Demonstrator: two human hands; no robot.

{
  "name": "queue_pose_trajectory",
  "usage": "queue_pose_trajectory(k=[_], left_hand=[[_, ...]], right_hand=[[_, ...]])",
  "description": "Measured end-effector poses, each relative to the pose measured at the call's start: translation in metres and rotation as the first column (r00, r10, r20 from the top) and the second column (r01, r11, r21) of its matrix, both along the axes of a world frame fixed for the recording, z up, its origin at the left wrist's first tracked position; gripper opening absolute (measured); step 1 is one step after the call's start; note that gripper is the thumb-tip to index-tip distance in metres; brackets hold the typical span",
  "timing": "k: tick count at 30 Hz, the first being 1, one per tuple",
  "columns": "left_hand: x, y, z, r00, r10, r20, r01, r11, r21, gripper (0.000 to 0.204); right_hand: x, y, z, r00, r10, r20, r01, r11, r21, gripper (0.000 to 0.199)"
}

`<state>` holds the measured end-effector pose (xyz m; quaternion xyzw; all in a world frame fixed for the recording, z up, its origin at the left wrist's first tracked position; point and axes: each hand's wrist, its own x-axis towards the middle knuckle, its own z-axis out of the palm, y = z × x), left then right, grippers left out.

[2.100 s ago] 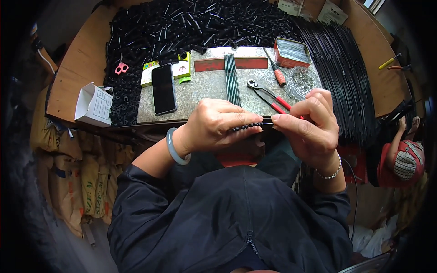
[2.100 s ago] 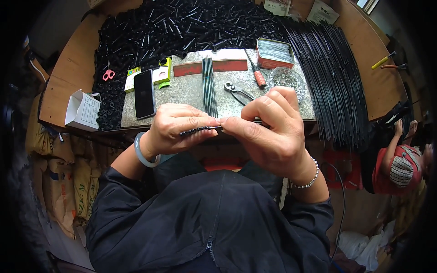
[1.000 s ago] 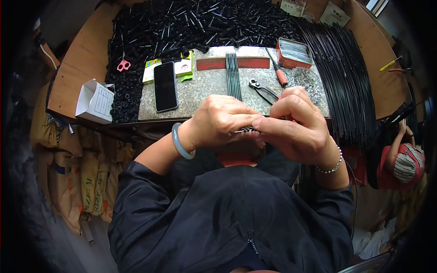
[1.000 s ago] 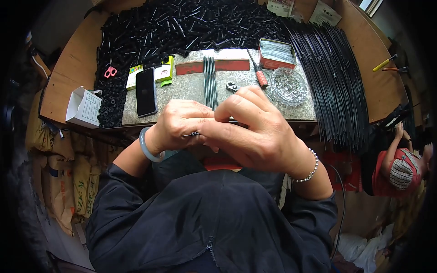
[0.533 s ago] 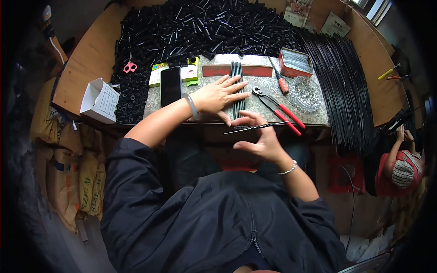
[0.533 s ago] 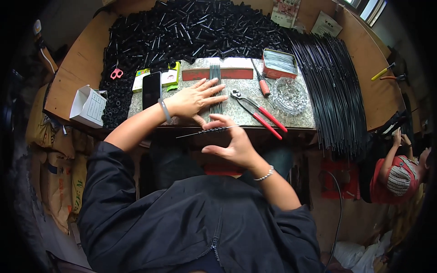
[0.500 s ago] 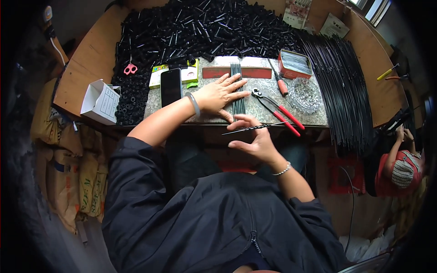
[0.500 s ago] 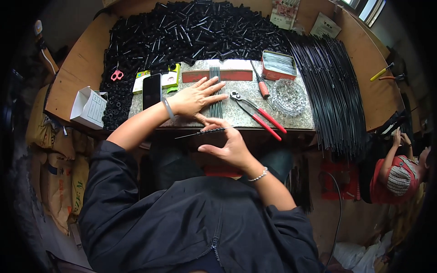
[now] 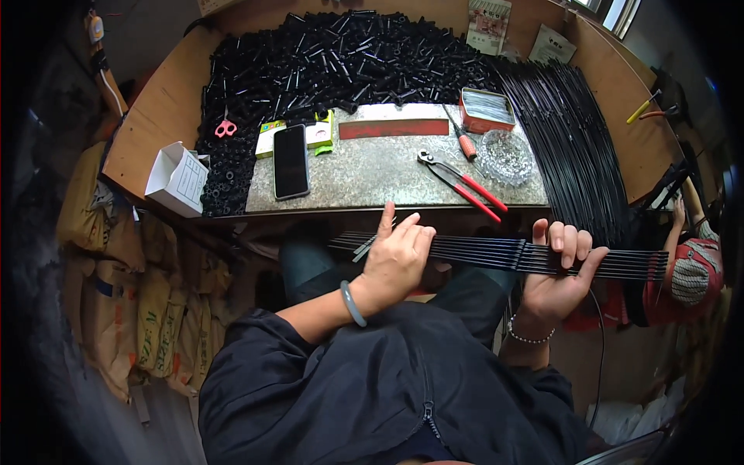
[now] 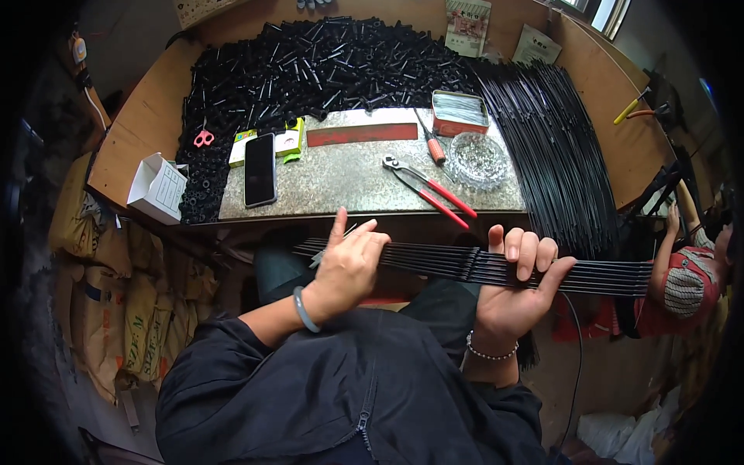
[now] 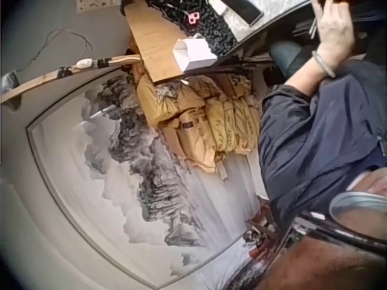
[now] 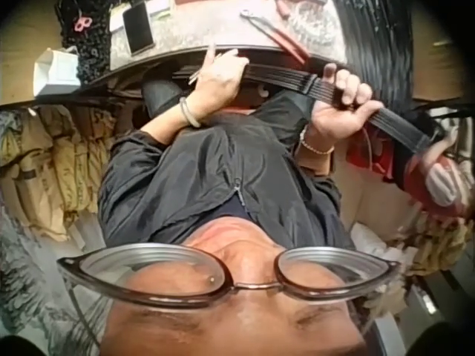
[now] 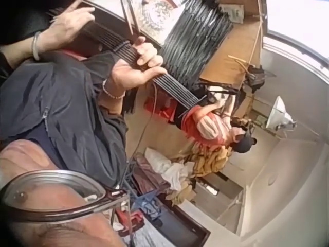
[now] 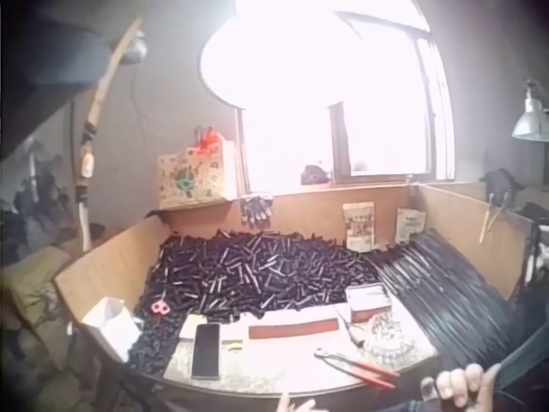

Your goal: Assembling black rods into plastic connectors and securing them with pliers.

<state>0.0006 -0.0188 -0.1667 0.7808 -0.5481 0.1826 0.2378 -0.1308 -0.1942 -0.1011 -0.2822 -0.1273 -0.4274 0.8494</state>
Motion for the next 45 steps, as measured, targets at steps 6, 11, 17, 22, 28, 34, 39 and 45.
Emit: queue_pose_trajectory(k=[6,11,17,22,28,34,39,45], left_hand=[[0.016,0.049,0.126,0.959,0.032,0.282,-0.146,0.909,0.391,0.011],[-0.002,0.040,0.185,0.893,-0.223,0.390,-0.125,0.709,0.694,0.021],[-0.008,0.032,0.141,0.947,-0.175,-0.270,0.284,0.849,0.446,0.025],[0.001,0.026,0.117,0.600,-0.255,-0.758,0.351,0.936,-0.036,0.035],[0.027,0.016,0.113,0.028,-0.569,-0.822,0.020,0.823,-0.568,0.049],[0.046,0.015,0.106,0.201,-0.584,-0.786,0.377,0.787,-0.488,0.074],[0.027,0.026,0.114,-0.128,-0.477,-0.870,0.488,0.733,-0.474,0.097],[0.011,0.042,0.088,0.049,-0.705,-0.708,0.812,0.441,-0.383,0.078]], right_hand=[[-0.046,0.058,0.010,0.723,0.242,-0.647,-0.607,0.669,-0.428,0.058],[0.045,0.085,0.013,0.626,-0.747,0.226,0.171,-0.152,-0.973,0.041],[0.088,0.070,-0.083,0.918,-0.279,-0.281,-0.065,0.594,-0.802,0.019],[0.072,0.065,-0.148,0.708,0.176,-0.684,-0.531,0.771,-0.351,0.013],[0.058,0.074,-0.158,0.615,0.145,-0.775,-0.611,0.709,-0.352,0.014],[0.063,0.059,-0.121,0.634,0.468,-0.616,-0.700,0.685,-0.200,0.083],[0.082,0.043,-0.136,0.805,-0.043,-0.592,-0.390,0.713,-0.582,0.053],[0.073,0.057,-0.109,0.549,0.252,-0.797,-0.640,0.740,-0.207,0.045]])
